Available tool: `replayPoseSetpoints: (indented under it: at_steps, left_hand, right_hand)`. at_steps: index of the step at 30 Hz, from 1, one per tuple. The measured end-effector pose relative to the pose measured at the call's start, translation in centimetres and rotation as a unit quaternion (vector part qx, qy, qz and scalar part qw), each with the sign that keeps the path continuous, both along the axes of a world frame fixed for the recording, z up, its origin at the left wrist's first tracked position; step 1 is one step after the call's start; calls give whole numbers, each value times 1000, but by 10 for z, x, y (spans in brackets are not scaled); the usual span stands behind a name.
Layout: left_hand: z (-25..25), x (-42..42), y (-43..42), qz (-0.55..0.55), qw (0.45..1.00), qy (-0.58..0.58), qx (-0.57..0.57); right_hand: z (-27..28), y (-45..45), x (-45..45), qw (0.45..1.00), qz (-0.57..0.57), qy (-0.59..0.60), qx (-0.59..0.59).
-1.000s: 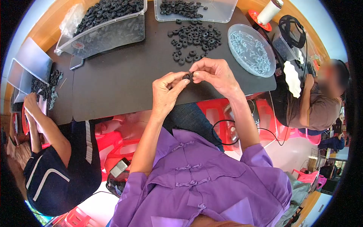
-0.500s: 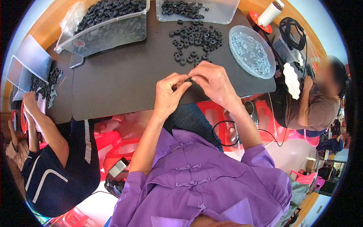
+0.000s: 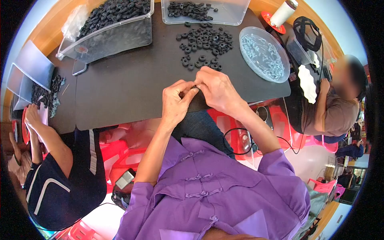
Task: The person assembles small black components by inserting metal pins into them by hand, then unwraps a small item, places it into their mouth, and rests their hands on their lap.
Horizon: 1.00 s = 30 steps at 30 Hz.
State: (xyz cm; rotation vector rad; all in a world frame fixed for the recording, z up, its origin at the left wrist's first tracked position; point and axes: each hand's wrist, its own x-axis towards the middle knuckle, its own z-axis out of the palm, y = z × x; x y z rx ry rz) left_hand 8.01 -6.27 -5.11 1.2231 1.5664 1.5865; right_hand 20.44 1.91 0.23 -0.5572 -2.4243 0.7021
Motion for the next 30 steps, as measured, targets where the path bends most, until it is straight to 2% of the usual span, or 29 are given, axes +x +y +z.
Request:
replayPoseSetpoints:
  at_steps: [4, 6, 7, 10, 12, 16, 19, 21, 30]
  left_hand:
    - [1, 2, 1, 13, 999, 39, -10]
    - [-5, 3, 5, 26, 999, -34, 1]
    - [-4, 3, 5, 24, 999, -32, 1]
    - [1, 3, 1, 18, 999, 9, -30]
    - [1, 4, 0, 10, 1000, 20, -19]
    - [2, 2, -1, 5, 999, 38, -35]
    - [-4, 0, 1, 1, 1000, -1, -13]
    - [-2, 1, 2, 12, 999, -49, 0]
    - [1, 5, 2, 6, 1000, -25, -16]
  right_hand:
    - [-3, -4, -2, 999, -7, -8, 47]
    - [-7, -5, -3, 996, -15, 16, 82]
    - [-7, -7, -5, 996, -17, 18, 83]
    - [-8, -16, -3, 991, -35, 38, 122]
    - [-8, -21, 0, 988, -31, 9, 153]
    - [-14, -19, 5, 989, -16, 29, 144]
    - [-13, -17, 8, 993, -4, 63, 99]
    - [-13, -19, 10, 994, -48, 55, 83]
    - [-23, -21, 10, 982, -65, -22, 174]
